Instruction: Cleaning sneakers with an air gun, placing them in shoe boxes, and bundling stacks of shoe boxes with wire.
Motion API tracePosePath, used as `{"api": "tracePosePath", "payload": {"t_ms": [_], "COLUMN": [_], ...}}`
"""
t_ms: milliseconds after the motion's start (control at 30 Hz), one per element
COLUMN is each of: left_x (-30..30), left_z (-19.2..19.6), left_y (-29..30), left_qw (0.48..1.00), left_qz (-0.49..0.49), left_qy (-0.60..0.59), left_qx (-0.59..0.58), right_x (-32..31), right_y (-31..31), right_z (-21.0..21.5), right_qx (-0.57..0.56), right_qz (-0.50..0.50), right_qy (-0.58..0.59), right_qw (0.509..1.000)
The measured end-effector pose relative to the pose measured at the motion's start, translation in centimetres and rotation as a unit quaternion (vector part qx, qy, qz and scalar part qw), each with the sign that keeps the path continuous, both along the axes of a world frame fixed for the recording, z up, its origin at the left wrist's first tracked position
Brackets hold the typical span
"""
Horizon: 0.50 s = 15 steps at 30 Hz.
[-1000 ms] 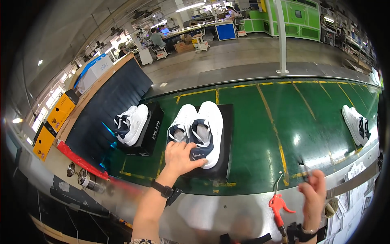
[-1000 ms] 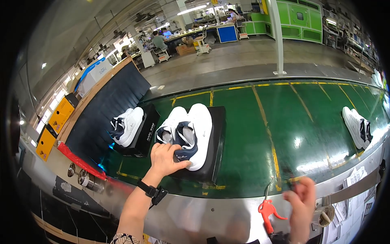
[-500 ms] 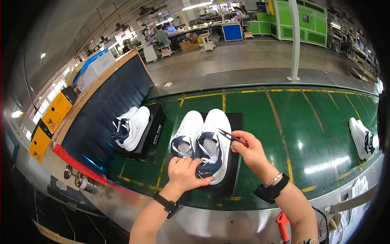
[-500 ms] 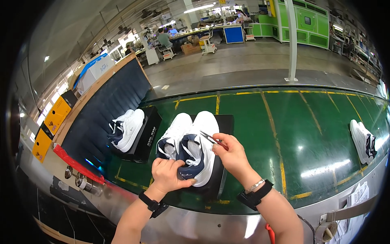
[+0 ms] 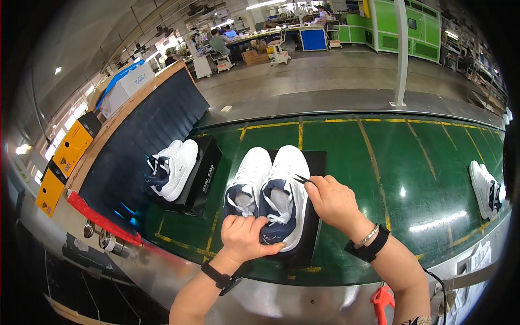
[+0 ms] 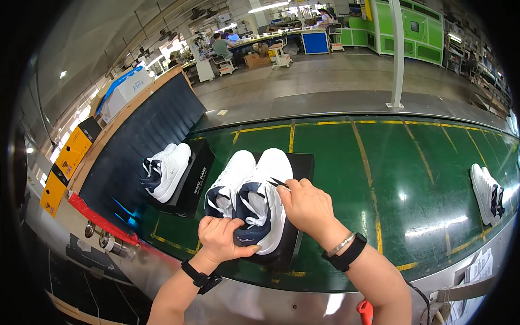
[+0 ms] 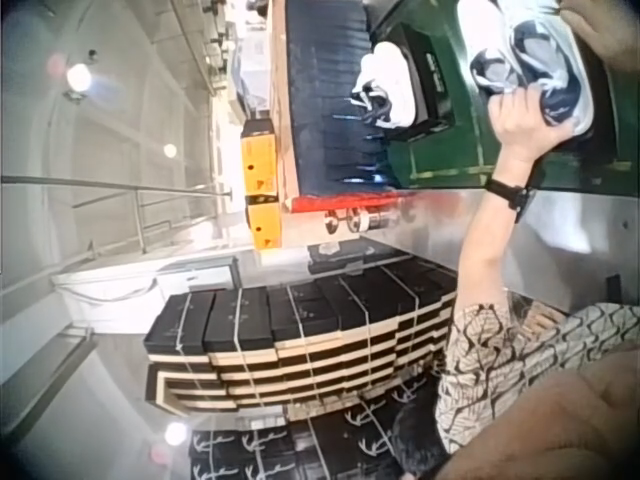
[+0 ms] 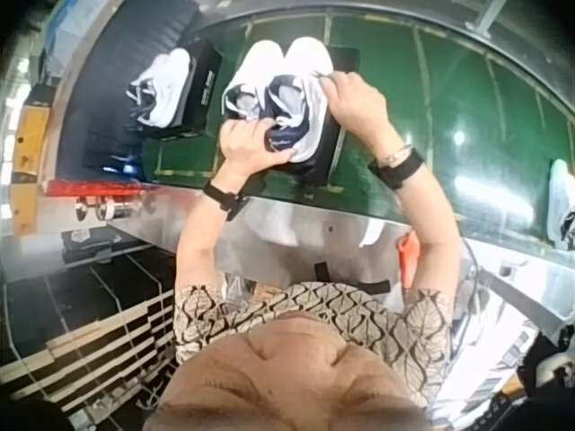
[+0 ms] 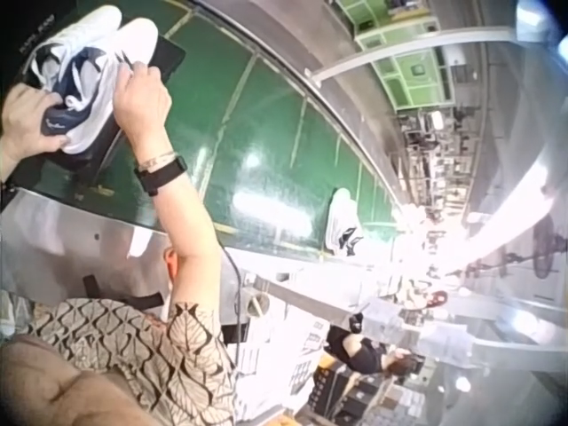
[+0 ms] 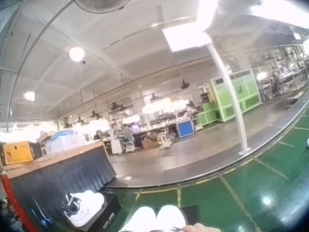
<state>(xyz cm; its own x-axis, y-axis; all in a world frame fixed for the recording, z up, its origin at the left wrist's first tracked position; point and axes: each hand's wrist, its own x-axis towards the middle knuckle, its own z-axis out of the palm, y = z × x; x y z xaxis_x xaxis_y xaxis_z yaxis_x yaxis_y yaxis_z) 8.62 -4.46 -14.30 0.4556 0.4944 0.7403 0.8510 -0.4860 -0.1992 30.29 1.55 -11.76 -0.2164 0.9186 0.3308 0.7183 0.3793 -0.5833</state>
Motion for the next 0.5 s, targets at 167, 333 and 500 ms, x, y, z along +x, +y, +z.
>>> {"api": "tracePosePath", "payload": {"t_ms": [167,333,500], "left_x": [0.1,0.1,0.0], "left_z": [0.0,-0.1,0.0], "left_y": [0.0,-0.2,-0.1], "left_qw": [1.0,1.0,1.0], "left_qz": [0.006,0.02,0.016], "left_qy": [0.003,0.008,0.004], "left_qx": [-0.004,-0.015,-0.008], "right_x": [-0.6,-0.7,-0.8], "right_y": [0.5,0.9,1.2], "right_z": [-0.2,-0.7,-0.9], "right_qx": [-0.029,-0.002,0.027], "right_qz": [0.001,0.007,0.005], "right_qy": [-0.042,-0.043,-0.053], "right_qw": [0.999,0.999,0.998]}}
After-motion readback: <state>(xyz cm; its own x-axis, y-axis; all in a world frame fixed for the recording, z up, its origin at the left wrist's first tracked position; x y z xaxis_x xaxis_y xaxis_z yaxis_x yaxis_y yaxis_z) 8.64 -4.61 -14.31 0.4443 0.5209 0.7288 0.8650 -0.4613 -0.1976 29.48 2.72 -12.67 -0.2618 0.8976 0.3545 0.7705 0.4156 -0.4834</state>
